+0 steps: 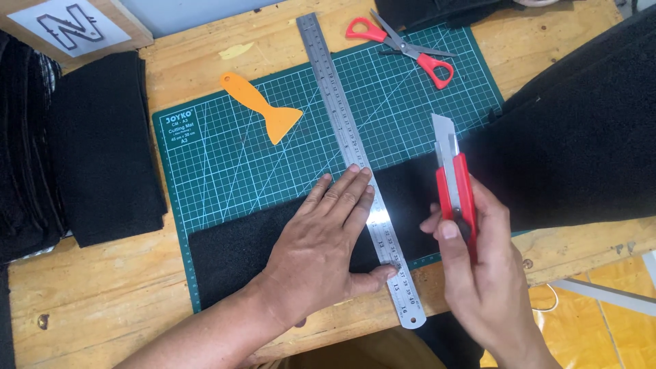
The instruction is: Measuring and cutting black fabric using a ruler, utility knife, and scissors
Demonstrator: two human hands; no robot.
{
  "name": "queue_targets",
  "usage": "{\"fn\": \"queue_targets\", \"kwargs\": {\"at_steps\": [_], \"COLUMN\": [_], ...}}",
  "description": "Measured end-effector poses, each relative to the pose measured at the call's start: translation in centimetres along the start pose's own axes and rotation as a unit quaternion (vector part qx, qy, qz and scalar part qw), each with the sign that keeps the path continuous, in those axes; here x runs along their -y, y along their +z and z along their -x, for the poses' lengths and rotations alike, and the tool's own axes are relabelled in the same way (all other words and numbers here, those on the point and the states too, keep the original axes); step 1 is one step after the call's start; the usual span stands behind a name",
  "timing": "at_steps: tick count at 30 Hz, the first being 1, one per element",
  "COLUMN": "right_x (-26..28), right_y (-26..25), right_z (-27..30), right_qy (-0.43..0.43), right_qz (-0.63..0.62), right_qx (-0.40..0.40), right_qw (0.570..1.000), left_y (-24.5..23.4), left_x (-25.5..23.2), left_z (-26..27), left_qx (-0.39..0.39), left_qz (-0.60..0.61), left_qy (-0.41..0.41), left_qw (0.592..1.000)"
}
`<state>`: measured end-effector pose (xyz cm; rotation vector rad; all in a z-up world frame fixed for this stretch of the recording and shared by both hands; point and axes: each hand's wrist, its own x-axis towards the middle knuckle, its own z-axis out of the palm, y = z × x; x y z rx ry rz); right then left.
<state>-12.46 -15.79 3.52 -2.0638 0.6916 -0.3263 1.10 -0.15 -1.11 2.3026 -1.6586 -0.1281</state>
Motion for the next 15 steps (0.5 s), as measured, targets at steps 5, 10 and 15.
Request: {"fn": "queue_targets", "kwargs": {"at_steps": [5,10,15], "right_x": [0.0,-1.8,-1.9], "right_y": [0.5,2.0,2.7], "right_z": [1.4,2.4,2.5], "right_qy": [0.061,0.0,-0.092], "right_qz": [0.191,0.33,0.388], "right_qx": [0.054,0.099,0.051], "right_qw": [0.978,0.939,0.916], "left_y": [0.2,-0.1,0.1], "left_x": [0.0,0.0,0.1], "left_z": [0.0,-0.1,-0.1], "left_qx": [0.019,-0.005,0.009], "left_qz": [-0.015,0.018,0.007], "left_qy": [-0.008,-0.001,-0.003], "left_qw": [1.0,1.0,1.0]}}
